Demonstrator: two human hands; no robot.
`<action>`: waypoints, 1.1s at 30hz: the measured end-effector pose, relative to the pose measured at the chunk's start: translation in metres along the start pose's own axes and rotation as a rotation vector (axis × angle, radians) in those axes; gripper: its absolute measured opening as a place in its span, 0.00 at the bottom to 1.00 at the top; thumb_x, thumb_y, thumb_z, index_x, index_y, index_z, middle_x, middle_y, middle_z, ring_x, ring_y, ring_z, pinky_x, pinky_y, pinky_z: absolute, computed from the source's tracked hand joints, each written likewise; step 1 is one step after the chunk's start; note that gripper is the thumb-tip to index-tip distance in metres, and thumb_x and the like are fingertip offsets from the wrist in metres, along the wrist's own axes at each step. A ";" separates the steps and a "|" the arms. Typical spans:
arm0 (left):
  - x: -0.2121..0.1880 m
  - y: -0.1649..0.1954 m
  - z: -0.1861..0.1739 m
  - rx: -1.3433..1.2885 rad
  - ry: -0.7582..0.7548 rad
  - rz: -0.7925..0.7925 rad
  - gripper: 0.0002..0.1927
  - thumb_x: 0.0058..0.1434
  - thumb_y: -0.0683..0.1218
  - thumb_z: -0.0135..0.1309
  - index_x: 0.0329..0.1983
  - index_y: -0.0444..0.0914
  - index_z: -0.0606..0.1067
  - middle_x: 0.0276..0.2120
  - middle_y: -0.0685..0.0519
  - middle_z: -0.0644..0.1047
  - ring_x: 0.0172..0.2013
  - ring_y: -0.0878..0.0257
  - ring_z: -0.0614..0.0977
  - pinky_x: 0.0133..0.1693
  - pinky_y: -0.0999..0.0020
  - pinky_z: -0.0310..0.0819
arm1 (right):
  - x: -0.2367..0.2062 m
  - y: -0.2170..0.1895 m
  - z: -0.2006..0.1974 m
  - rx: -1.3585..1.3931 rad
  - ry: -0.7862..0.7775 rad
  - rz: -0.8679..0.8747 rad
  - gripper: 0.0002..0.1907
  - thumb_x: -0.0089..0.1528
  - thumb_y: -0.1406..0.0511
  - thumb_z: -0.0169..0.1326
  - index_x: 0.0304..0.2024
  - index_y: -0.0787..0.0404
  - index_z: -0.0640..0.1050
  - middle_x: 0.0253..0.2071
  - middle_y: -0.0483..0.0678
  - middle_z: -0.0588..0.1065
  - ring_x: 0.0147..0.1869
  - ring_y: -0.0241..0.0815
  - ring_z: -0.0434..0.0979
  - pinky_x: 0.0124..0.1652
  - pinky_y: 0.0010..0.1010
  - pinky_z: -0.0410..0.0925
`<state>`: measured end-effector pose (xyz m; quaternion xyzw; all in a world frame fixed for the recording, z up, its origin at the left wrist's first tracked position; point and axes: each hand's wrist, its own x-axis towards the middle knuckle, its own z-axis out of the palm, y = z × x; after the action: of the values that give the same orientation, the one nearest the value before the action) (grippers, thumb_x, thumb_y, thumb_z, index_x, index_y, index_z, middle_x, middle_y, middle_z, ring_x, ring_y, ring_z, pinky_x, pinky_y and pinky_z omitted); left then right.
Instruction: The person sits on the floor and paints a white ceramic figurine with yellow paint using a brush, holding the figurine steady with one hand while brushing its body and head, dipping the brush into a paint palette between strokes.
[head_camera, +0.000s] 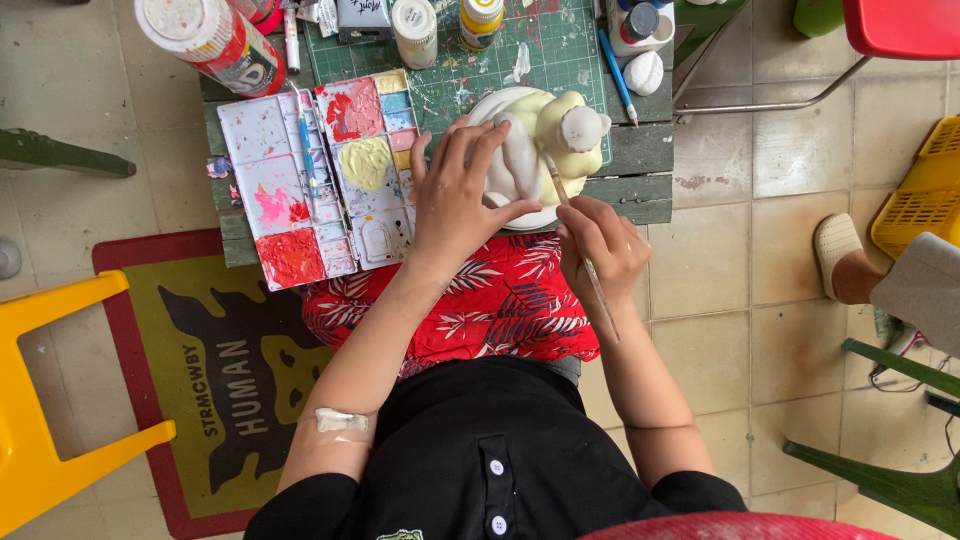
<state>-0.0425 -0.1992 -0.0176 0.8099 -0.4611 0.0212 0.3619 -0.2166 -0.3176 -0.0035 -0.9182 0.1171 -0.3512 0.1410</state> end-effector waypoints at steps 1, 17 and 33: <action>0.000 0.000 0.001 -0.004 0.006 0.005 0.49 0.47 0.67 0.72 0.68 0.45 0.67 0.58 0.53 0.72 0.64 0.54 0.70 0.65 0.44 0.52 | 0.000 -0.001 -0.003 -0.003 0.007 0.000 0.05 0.65 0.69 0.58 0.43 0.60 0.78 0.40 0.51 0.79 0.37 0.49 0.81 0.35 0.37 0.71; -0.005 -0.002 0.007 -0.016 -0.002 -0.001 0.48 0.50 0.68 0.69 0.69 0.45 0.65 0.60 0.53 0.70 0.64 0.55 0.70 0.62 0.51 0.56 | 0.020 -0.008 -0.019 -0.119 -0.113 -0.120 0.06 0.63 0.67 0.63 0.41 0.56 0.77 0.36 0.44 0.76 0.31 0.43 0.74 0.31 0.33 0.64; -0.005 -0.004 0.007 -0.044 -0.041 -0.019 0.49 0.50 0.67 0.70 0.69 0.44 0.65 0.59 0.52 0.69 0.63 0.53 0.70 0.61 0.49 0.57 | 0.009 0.009 -0.014 -0.011 0.028 -0.139 0.05 0.67 0.66 0.58 0.44 0.59 0.79 0.39 0.49 0.79 0.32 0.45 0.78 0.31 0.34 0.67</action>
<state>-0.0444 -0.1986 -0.0265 0.8063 -0.4612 -0.0089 0.3702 -0.2207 -0.3308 0.0088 -0.9199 0.0571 -0.3722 0.1098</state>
